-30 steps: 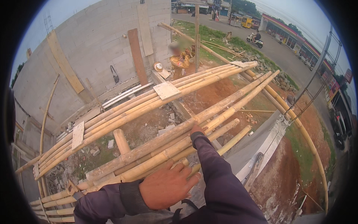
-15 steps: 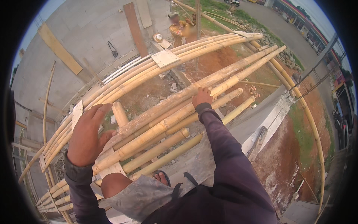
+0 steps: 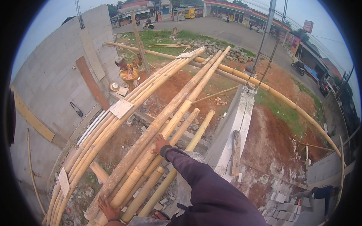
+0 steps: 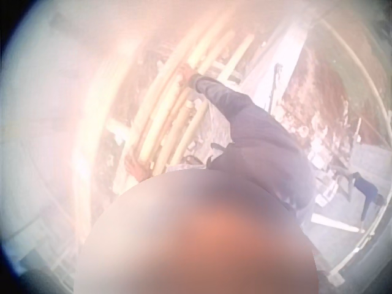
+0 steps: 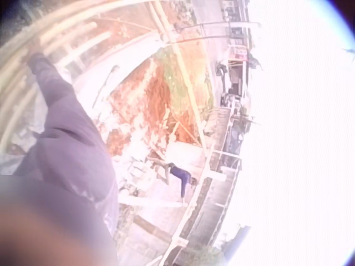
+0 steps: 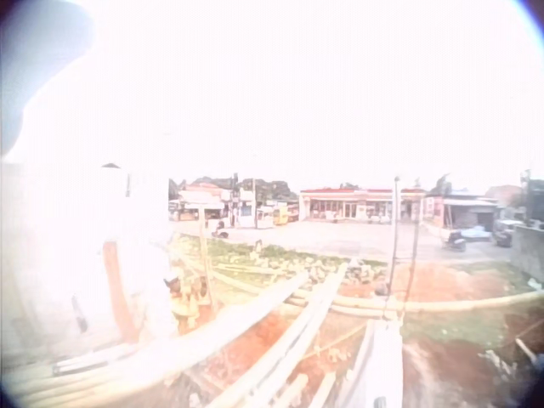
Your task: The person assembles a bamboo scaffolding structure on a construction site. They lift and position bamboo poles onto a frame, secure them with a hammer, and adjust the alignment while other workers are visible nearby.
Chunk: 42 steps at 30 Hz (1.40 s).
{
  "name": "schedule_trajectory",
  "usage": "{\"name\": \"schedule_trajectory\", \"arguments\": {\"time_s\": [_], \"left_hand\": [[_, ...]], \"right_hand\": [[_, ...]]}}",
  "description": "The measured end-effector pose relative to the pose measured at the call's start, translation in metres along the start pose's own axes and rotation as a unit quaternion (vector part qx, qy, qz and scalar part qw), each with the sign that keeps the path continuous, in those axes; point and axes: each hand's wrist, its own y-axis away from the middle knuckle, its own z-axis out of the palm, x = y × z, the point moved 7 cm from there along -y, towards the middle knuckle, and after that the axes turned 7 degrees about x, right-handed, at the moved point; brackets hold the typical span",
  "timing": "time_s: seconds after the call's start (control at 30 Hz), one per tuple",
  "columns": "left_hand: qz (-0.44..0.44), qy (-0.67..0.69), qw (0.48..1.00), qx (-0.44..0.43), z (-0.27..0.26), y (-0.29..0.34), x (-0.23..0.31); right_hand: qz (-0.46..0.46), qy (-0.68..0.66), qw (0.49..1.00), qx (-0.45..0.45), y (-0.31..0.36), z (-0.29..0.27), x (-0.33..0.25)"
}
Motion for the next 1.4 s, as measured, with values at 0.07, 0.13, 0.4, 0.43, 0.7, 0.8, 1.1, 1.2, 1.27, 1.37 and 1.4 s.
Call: {"name": "schedule_trajectory", "arguments": {"time_s": [0.07,0.13,0.4,0.43,0.7,0.8,1.1,1.2,1.27,1.37,1.4], "left_hand": [[0.004,-0.018,1.0,0.001,0.0,-0.001,-0.004],[0.025,-0.041,0.999,-0.025,0.003,-0.004,-0.011],[0.009,-0.019,0.997,0.075,0.008,-0.024,-0.04],[-0.031,0.016,0.996,0.087,0.007,-0.028,-0.044],[-0.072,-0.041,0.985,0.149,-0.007,-0.031,-0.036],[-0.094,-0.039,0.984,0.143,-0.011,-0.029,-0.04],[-0.125,-0.045,0.988,0.084,-0.003,-0.028,-0.046],[-0.129,-0.029,0.987,0.09,-0.003,-0.029,-0.047],[-0.131,-0.03,0.986,0.094,-0.004,-0.029,-0.047],[-0.144,-0.024,0.986,0.081,-0.004,-0.026,-0.05],[-0.148,-0.029,0.985,0.08,-0.004,-0.025,-0.051]], "right_hand": [[-0.004,-0.013,1.0,0.008,0.0,0.001,0.0],[0.001,-0.034,0.999,0.025,0.002,0.001,-0.001],[-0.005,-0.082,0.993,0.085,0.004,-0.004,-0.009],[-0.023,-0.084,0.992,0.092,0.004,-0.004,-0.012],[-0.066,-0.113,0.979,0.157,-0.008,0.009,0.005],[-0.077,-0.111,0.981,0.142,-0.019,0.016,0.017],[-0.134,0.032,0.985,0.102,-0.014,0.016,0.005],[-0.149,0.1,0.98,0.08,-0.008,0.014,-0.003],[-0.174,0.124,0.972,0.099,-0.009,0.009,-0.003],[-0.122,0.17,0.969,0.133,-0.018,0.004,0.016],[-0.108,0.154,0.973,0.131,-0.023,0.002,0.025]]}}
